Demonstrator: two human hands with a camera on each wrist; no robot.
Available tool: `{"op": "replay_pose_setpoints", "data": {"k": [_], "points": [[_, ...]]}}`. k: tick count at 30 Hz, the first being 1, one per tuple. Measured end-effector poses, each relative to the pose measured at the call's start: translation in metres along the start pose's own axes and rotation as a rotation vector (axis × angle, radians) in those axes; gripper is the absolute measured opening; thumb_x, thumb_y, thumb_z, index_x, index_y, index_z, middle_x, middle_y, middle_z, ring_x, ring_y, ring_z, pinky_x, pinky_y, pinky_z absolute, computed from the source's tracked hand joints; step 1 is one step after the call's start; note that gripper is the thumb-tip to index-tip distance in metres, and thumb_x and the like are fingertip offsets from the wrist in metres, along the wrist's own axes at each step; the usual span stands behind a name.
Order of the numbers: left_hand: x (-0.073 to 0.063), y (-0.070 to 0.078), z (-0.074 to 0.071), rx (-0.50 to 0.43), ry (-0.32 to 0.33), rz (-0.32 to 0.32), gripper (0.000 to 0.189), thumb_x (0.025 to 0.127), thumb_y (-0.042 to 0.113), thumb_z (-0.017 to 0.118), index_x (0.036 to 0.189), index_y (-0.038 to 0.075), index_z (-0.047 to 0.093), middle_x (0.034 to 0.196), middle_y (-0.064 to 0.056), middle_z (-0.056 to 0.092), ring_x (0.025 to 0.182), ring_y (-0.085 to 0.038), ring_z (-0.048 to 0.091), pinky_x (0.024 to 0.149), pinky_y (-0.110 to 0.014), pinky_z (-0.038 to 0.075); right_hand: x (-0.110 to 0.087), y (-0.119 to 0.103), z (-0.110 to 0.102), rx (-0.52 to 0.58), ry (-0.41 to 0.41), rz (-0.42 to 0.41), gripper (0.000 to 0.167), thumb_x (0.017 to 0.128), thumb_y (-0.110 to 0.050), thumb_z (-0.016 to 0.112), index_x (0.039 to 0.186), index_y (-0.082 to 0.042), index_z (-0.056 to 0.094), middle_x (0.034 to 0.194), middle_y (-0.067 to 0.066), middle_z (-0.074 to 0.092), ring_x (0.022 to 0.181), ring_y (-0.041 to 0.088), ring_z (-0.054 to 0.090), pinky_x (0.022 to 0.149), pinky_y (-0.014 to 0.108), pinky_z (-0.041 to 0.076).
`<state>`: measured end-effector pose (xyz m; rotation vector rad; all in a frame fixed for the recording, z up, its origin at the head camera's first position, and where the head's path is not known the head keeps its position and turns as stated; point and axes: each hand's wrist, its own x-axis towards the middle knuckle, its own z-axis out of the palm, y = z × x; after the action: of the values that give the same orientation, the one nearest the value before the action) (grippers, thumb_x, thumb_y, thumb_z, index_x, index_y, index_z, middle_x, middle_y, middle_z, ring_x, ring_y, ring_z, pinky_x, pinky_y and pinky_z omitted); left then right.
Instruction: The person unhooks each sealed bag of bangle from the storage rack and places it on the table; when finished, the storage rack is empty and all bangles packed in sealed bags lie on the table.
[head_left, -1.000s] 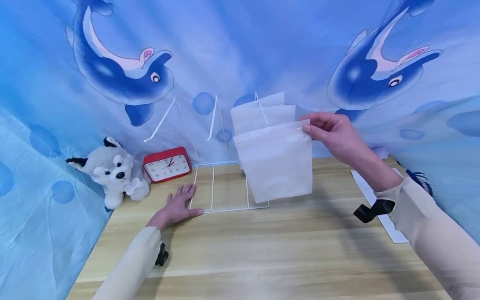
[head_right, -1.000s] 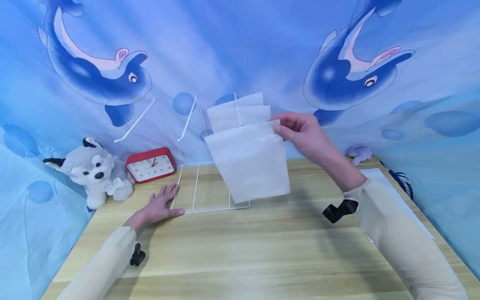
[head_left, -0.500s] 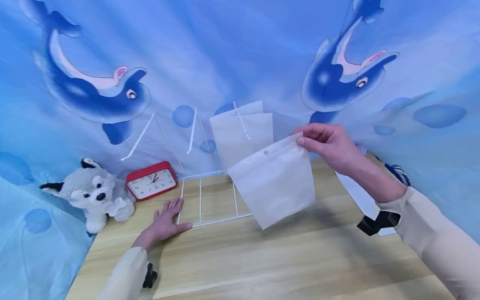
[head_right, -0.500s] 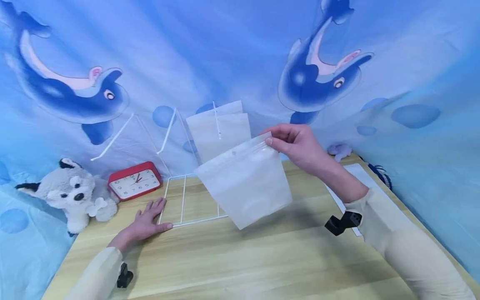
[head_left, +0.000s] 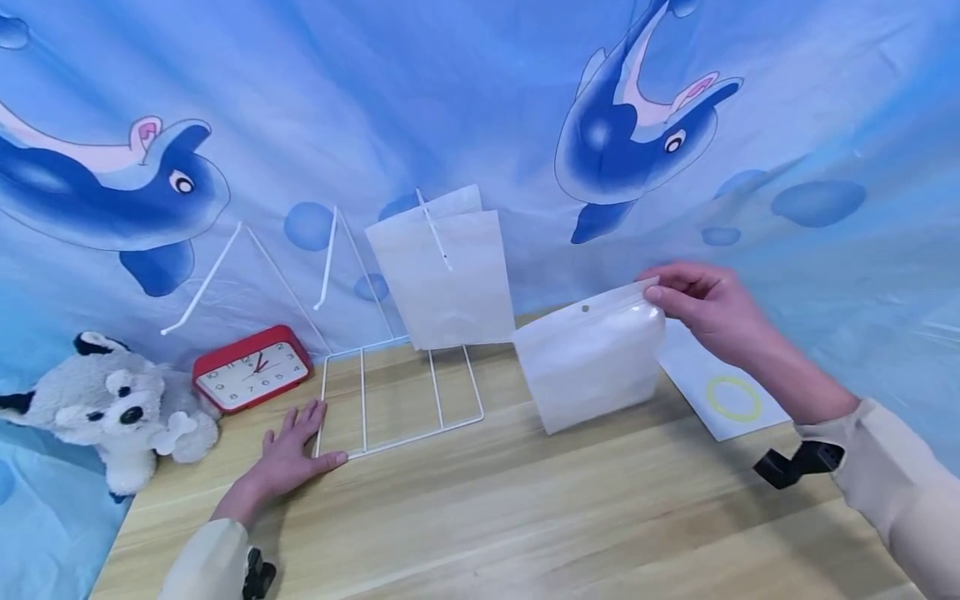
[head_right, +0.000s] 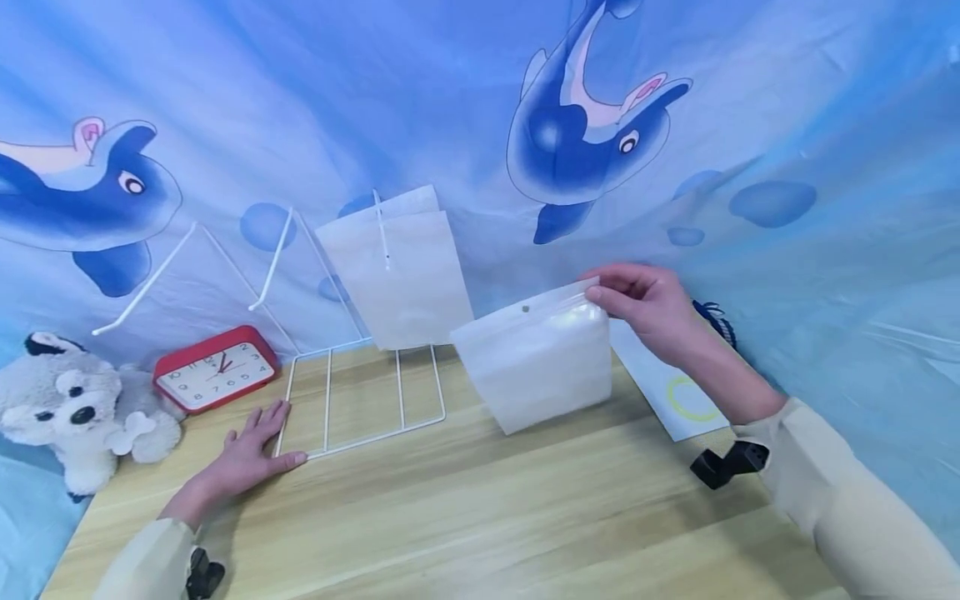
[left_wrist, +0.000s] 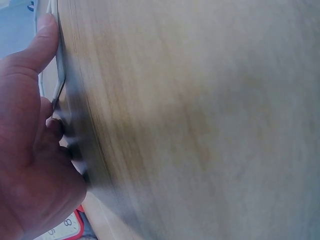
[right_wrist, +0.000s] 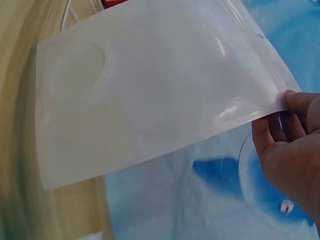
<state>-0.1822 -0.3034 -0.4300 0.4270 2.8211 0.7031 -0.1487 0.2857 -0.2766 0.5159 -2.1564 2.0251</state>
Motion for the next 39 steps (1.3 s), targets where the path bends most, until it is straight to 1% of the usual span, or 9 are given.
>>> {"op": "replay_pose_setpoints", "data": {"k": [4, 7, 11, 15, 17, 24, 31, 34, 39], "points": [[0.007, 0.002, -0.006, 0.000, -0.012, 0.004, 0.108, 0.086, 0.052, 0.073, 0.157, -0.004, 0.015, 0.161, -0.031, 0.008, 0.143, -0.057, -0.005, 0.102, -0.078, -0.006, -0.003, 0.007, -0.021, 0.152, 0.030, 0.025, 0.023, 0.097, 0.005, 0.060, 0.111, -0.003, 0.075, 0.102, 0.001, 0.074, 0.086, 0.012, 0.069, 0.076, 0.023, 0.057], [0.011, 0.004, -0.012, -0.007, 0.006, 0.019, 0.107, 0.086, 0.050, 0.074, 0.157, -0.004, 0.015, 0.161, -0.032, 0.008, 0.143, -0.057, -0.005, 0.102, -0.079, -0.007, 0.003, 0.009, -0.032, 0.151, 0.085, 0.089, 0.019, 0.098, 0.000, 0.061, 0.107, -0.007, 0.076, 0.099, 0.001, 0.074, 0.085, 0.012, 0.069, 0.075, 0.023, 0.056], [0.013, 0.004, -0.018, -0.009, 0.035, 0.033, 0.106, 0.086, 0.048, 0.074, 0.156, -0.006, 0.016, 0.160, -0.033, 0.009, 0.143, -0.057, -0.005, 0.101, -0.080, -0.007, 0.023, 0.012, -0.039, -0.007, 0.152, 0.188, 0.014, 0.098, -0.015, 0.066, 0.108, -0.015, 0.075, 0.099, -0.004, 0.072, 0.088, 0.010, 0.067, 0.079, 0.022, 0.055], [0.013, 0.002, -0.019, -0.003, 0.029, 0.035, 0.107, 0.087, 0.049, 0.074, 0.157, -0.005, 0.014, 0.160, -0.033, 0.008, 0.143, -0.057, -0.005, 0.100, -0.080, -0.007, 0.045, 0.023, -0.041, -0.156, 0.170, 0.225, 0.024, 0.098, -0.023, 0.066, 0.120, -0.013, 0.071, 0.098, -0.010, 0.070, 0.087, 0.008, 0.067, 0.079, 0.022, 0.055], [0.014, 0.001, -0.019, 0.001, 0.025, 0.035, 0.106, 0.087, 0.049, 0.073, 0.157, -0.005, 0.013, 0.160, -0.033, 0.008, 0.143, -0.057, -0.005, 0.100, -0.081, -0.007, 0.056, 0.031, -0.042, -0.193, 0.174, 0.233, 0.032, 0.099, -0.023, 0.066, 0.126, -0.007, 0.067, 0.098, -0.011, 0.070, 0.086, 0.007, 0.067, 0.078, 0.022, 0.055], [0.020, 0.005, -0.017, 0.016, 0.006, 0.028, 0.106, 0.087, 0.050, 0.073, 0.157, -0.005, 0.014, 0.160, -0.033, 0.008, 0.143, -0.057, -0.005, 0.100, -0.080, -0.005, 0.086, 0.056, -0.045, -0.360, 0.165, 0.348, 0.044, 0.102, -0.027, 0.060, 0.137, 0.000, 0.057, 0.123, 0.013, 0.062, 0.095, 0.014, 0.064, 0.088, 0.031, 0.055], [0.015, 0.004, -0.009, 0.011, -0.010, 0.016, 0.107, 0.086, 0.050, 0.073, 0.156, -0.006, 0.015, 0.159, -0.035, 0.008, 0.142, -0.059, -0.004, 0.099, -0.081, -0.005, 0.101, 0.094, -0.039, -0.405, 0.148, 0.404, 0.036, 0.104, -0.022, 0.057, 0.133, 0.000, 0.059, 0.128, 0.020, 0.060, 0.104, 0.028, 0.061, 0.087, 0.036, 0.055], [0.009, 0.001, -0.004, 0.023, -0.005, 0.017, 0.106, 0.086, 0.048, 0.074, 0.155, -0.008, 0.017, 0.158, -0.036, 0.011, 0.140, -0.061, -0.001, 0.097, -0.083, -0.002, 0.102, 0.114, -0.037, -0.420, 0.122, 0.433, 0.037, 0.105, -0.022, 0.055, 0.133, 0.001, 0.058, 0.127, 0.020, 0.060, 0.104, 0.029, 0.060, 0.088, 0.036, 0.055], [0.002, -0.003, 0.001, 0.006, 0.003, 0.019, 0.105, 0.086, 0.045, 0.075, 0.155, -0.008, 0.017, 0.158, -0.036, 0.011, 0.141, -0.061, -0.001, 0.097, -0.083, -0.002, 0.103, 0.140, -0.034, -0.409, 0.110, 0.382, 0.034, 0.104, -0.015, 0.057, 0.128, 0.009, 0.059, 0.120, 0.025, 0.062, 0.096, 0.024, 0.061, 0.080, 0.030, 0.054]]}}
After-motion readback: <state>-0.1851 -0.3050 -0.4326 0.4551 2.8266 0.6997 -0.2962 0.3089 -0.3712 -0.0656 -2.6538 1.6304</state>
